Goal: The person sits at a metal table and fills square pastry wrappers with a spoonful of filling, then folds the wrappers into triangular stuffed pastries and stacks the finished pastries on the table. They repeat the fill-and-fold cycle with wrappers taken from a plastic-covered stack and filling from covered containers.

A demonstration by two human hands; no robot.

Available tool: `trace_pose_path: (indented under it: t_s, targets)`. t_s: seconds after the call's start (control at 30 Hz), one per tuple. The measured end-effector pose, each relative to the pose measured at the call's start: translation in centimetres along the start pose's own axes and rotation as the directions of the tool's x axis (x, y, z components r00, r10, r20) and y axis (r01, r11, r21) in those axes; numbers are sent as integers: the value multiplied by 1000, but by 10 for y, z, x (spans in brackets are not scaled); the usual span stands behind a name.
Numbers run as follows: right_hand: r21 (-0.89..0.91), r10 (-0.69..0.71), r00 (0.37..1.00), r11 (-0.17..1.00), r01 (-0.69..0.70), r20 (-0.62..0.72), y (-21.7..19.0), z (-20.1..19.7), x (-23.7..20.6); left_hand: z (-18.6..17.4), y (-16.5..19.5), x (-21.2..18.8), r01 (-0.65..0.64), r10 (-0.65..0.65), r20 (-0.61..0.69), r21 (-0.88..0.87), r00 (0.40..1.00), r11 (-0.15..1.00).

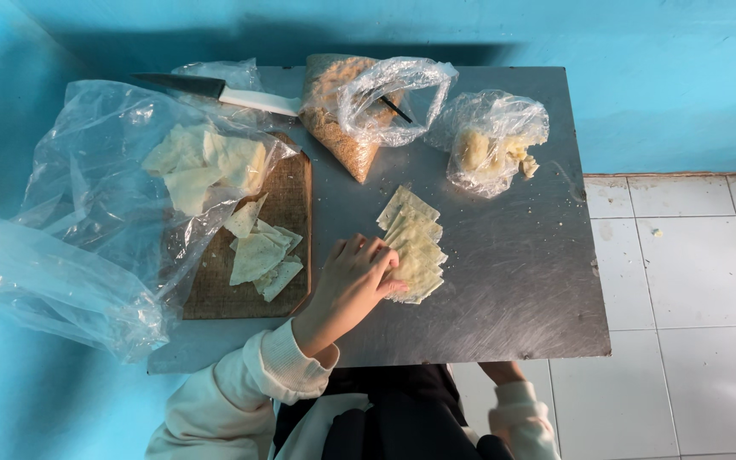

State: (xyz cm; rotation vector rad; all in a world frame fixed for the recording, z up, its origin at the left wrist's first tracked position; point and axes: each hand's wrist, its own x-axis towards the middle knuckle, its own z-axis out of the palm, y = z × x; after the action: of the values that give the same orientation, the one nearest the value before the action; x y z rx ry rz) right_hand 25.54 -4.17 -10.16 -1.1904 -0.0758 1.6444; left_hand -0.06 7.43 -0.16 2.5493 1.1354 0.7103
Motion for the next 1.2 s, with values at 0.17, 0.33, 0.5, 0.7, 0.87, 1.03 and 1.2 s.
trace_pose_path:
  t_s: [0.17, 0.33, 0.5, 0.7, 0.87, 1.03, 1.2]
  targets:
    - [130, -90, 995, 987, 96, -52, -5, 34, 11, -1, -3, 2, -9, 9, 13, 6, 1000, 1000]
    - [-23, 6, 999, 1000, -7, -37, 24, 17, -16, -5, -1, 1, -40, 39, -13, -33, 999, 999]
    - [-234, 110, 994, 966, -107, 1, 46, -3, -34, -8, 1, 1, -45, 45, 2, -52, 999, 998]
    - [-465, 154, 987, 878, -112, 53, 45, -18, -38, -7, 3, -1, -69, 67, -30, -52, 997, 996]
    - [-757, 172, 975, 654, -8, 138, 26, -42, -45, -6, 4, -1, -61, 55, -41, -152, 998, 987]
    - [-384, 191, 447, -292, 876, 874, -21, -71, -67, -9, 9, 1, -39, 33, -31, -189, 999, 981]
    - [-959, 352, 894, 64, 274, 279, -71, -78, -92, -15, 12, 2, -39, 37, -11, -212, 999, 976]
